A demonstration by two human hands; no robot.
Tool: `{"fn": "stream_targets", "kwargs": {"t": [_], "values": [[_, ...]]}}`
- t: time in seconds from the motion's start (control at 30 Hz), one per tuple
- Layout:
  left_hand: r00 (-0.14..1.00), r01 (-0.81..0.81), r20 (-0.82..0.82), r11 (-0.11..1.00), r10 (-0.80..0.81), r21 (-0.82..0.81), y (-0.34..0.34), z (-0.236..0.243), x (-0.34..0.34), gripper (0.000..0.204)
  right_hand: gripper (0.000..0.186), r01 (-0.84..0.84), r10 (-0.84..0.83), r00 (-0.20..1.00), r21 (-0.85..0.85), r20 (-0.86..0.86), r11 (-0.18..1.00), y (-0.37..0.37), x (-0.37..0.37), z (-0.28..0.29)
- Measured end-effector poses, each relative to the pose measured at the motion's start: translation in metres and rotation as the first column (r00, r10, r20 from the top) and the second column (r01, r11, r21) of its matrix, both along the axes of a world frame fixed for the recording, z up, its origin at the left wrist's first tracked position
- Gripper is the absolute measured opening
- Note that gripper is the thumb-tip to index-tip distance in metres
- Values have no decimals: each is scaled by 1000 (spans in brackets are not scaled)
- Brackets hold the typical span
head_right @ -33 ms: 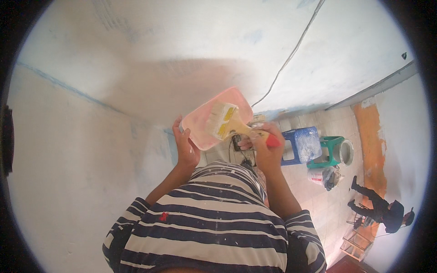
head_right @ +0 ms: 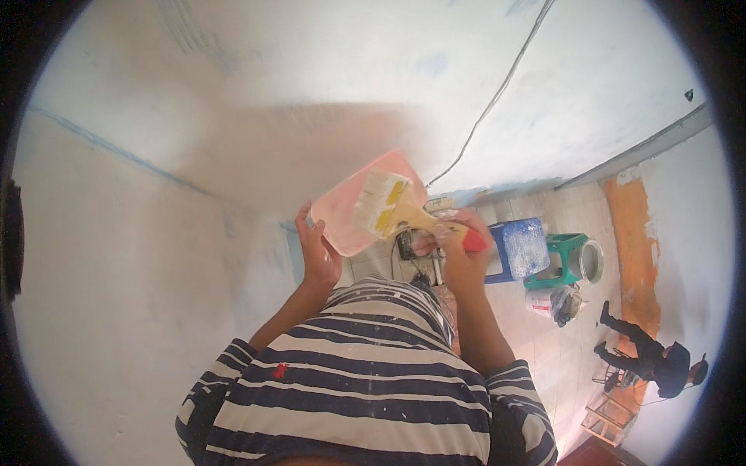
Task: The person applies paint to a ceiling using a brush, frequently dipping the brush into a small container of paint held in the other hand.
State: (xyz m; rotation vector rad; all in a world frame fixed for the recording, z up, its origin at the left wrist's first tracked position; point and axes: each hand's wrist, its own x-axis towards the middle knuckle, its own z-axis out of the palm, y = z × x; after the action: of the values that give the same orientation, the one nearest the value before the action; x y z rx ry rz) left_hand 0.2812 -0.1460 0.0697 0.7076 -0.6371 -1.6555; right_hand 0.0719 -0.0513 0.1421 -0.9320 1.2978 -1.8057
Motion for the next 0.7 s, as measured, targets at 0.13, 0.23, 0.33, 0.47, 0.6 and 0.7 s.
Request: {"fn": "stream_targets", "kwargs": {"t": [0.13,0.23,0.33,0.47,0.6,0.7], "values": [[996,-75,-33,980,83,184,-4,-34,4,53,22,72,-18,978,-256,208,964,-6,-38,6],[996,30,-83,981,-14,192,-9,-53,11,50,30,65,42,969,-412,244,909,-34,-72,3],[997,53,-72,968,-37,244,-9,-59,18,49,32,115,106,879,-423,465,899,-76,-94,-7],[1000,11,-15,966,-7,258,-5,-62,17,48,38,22,180,895,-443,408,896,-114,-115,-16],[1000,-25,-2,966,26,257,2,-71,31,50,37,11,194,885,-434,424,901,-117,-122,-33],[999,-44,31,956,37,289,5,-59,33,50,37,70,100,901,-368,423,927,-118,-123,-36]]}}
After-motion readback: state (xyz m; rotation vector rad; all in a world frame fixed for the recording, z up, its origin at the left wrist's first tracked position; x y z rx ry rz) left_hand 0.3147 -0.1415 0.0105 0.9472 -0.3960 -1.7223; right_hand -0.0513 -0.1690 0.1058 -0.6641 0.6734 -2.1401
